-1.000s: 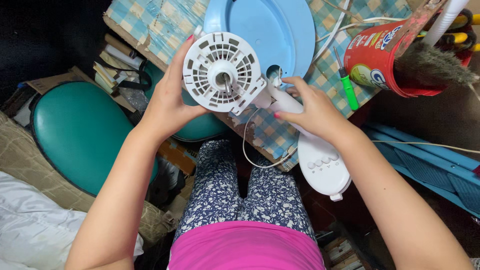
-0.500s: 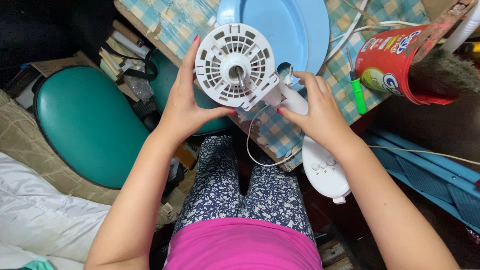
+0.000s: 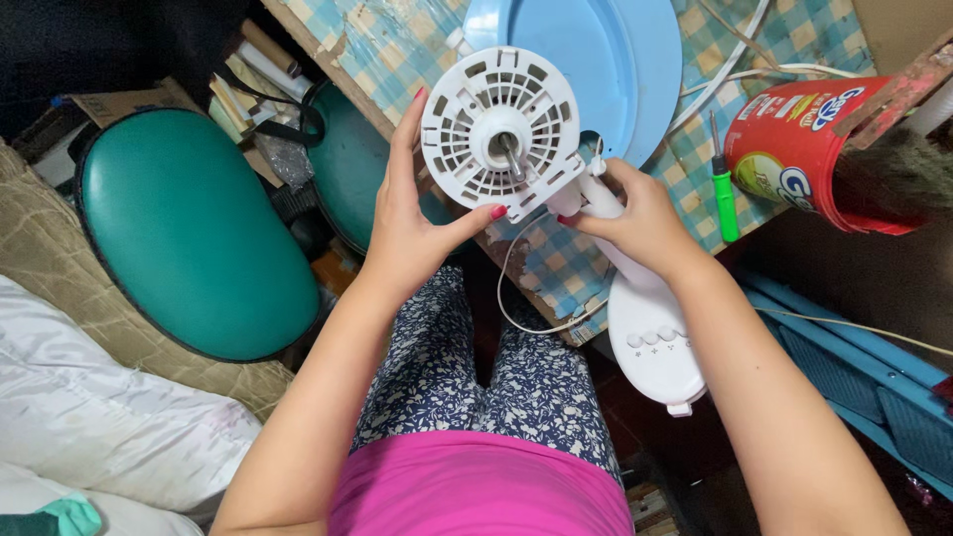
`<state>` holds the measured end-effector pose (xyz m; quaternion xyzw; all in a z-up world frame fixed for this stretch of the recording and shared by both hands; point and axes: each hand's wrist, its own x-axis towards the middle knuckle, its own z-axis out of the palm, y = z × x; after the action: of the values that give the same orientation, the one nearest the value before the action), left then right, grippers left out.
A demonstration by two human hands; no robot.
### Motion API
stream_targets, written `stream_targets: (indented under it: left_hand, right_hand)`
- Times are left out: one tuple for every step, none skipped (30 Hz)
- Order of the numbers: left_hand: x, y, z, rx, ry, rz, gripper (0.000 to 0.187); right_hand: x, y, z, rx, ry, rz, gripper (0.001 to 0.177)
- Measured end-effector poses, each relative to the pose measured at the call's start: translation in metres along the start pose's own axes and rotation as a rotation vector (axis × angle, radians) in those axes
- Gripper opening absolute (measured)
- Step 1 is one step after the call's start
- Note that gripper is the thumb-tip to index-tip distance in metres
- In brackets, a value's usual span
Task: The person assembles a small white desk fan by attaching the motor housing to the base and securing it with a screwdriver. They then use a brush to clean the fan housing.
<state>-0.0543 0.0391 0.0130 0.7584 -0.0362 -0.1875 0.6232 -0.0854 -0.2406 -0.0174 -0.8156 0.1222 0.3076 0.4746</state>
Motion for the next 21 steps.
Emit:
stream_targets:
  left_hand:
    - [0.001,-0.001,0.0,-0.04,-0.012,-0.028,0.114]
    - [0.002,-0.002,-0.001,-0.08,-0.024,-0.056,0.115]
    - [0.001,-0.003,-0.002,-0.119,-0.033,-0.087,0.117]
    - [0.001,-0.005,-0.003,-0.14,-0.044,-0.082,0.115]
    - [0.001,-0.007,-0.004,-0.16,-0.057,-0.077,0.114]
    - [0.0,-0.009,-0.004,-0.181,-0.069,-0.072,0.113]
    - [0.003,-0.012,-0.005,-0.233,-0.071,-0.094,0.111]
    - [0.006,-0.014,-0.006,-0.285,-0.073,-0.116,0.109]
    - [0.007,-0.017,-0.008,-0.336,-0.073,-0.14,0.108]
    - [0.01,-0.02,-0.011,-0.342,-0.076,-0.162,0.107]
    - [0.013,-0.023,-0.014,-0.35,-0.082,-0.188,0.106]
    - [0.014,-0.025,-0.016,-0.357,-0.087,-0.214,0.105]
    - [0.016,-0.026,-0.019,-0.372,-0.098,-0.216,0.105]
    - [0.018,-0.026,-0.022,-0.387,-0.109,-0.218,0.105]
    - [0.02,-0.026,-0.027,-0.403,-0.118,-0.222,0.104]
    - [0.02,-0.025,-0.033,-0.393,-0.166,-0.213,0.106]
    - [0.02,-0.023,-0.041,-0.382,-0.214,-0.202,0.107]
    - [0.02,-0.02,-0.051,-0.371,-0.261,-0.191,0.109]
    - [0.02,-0.016,-0.062,-0.399,-0.304,-0.203,0.109]
    - [0.021,-0.012,-0.075,-0.426,-0.348,-0.215,0.11]
    - [0.023,-0.007,-0.084,-0.454,-0.392,-0.227,0.112]
  right_hand:
    - [0.003,0.004,-0.002,0.048,-0.041,0.014,0.058]
    - [0.006,0.007,-0.003,0.096,-0.082,0.027,0.055]
    - [0.008,0.01,-0.004,0.05,-0.097,0.034,0.054]
    - [0.01,0.012,-0.006,0.004,-0.112,0.041,0.052]
    - [0.011,0.014,-0.006,-0.041,-0.126,0.048,0.051]
    - [0.01,0.015,-0.005,-0.002,-0.108,0.007,0.051]
    - [0.01,0.015,-0.004,0.036,-0.085,-0.035,0.051]
    - [0.01,0.015,-0.002,0.073,-0.062,-0.078,0.052]
    - [0.01,0.014,0.0,0.179,-0.082,-0.049,0.055]
    - [0.01,0.013,0.004,0.285,-0.103,-0.019,0.059]
    - [0.008,0.012,0.009,0.392,-0.123,0.016,0.062]
    - [0.004,0.01,0.013,0.403,-0.096,-0.02,0.06]
    - [0.0,0.007,0.016,0.412,-0.061,-0.058,0.058]
    - [-0.004,0.003,0.018,0.421,-0.027,-0.096,0.056]
    - [-0.008,-0.001,0.018,0.294,0.041,-0.096,0.054]
    - [-0.014,-0.006,0.018,0.166,0.108,-0.095,0.053]
    - [-0.019,-0.012,0.017,0.039,0.175,-0.093,0.052]
    - [-0.025,-0.018,0.014,0.001,0.205,-0.05,0.053]
    - [-0.032,-0.024,0.012,-0.034,0.236,-0.005,0.053]
    - [-0.039,-0.03,0.011,-0.069,0.266,0.04,0.054]
    - [-0.046,-0.037,0.011,-0.165,0.331,0.01,0.054]
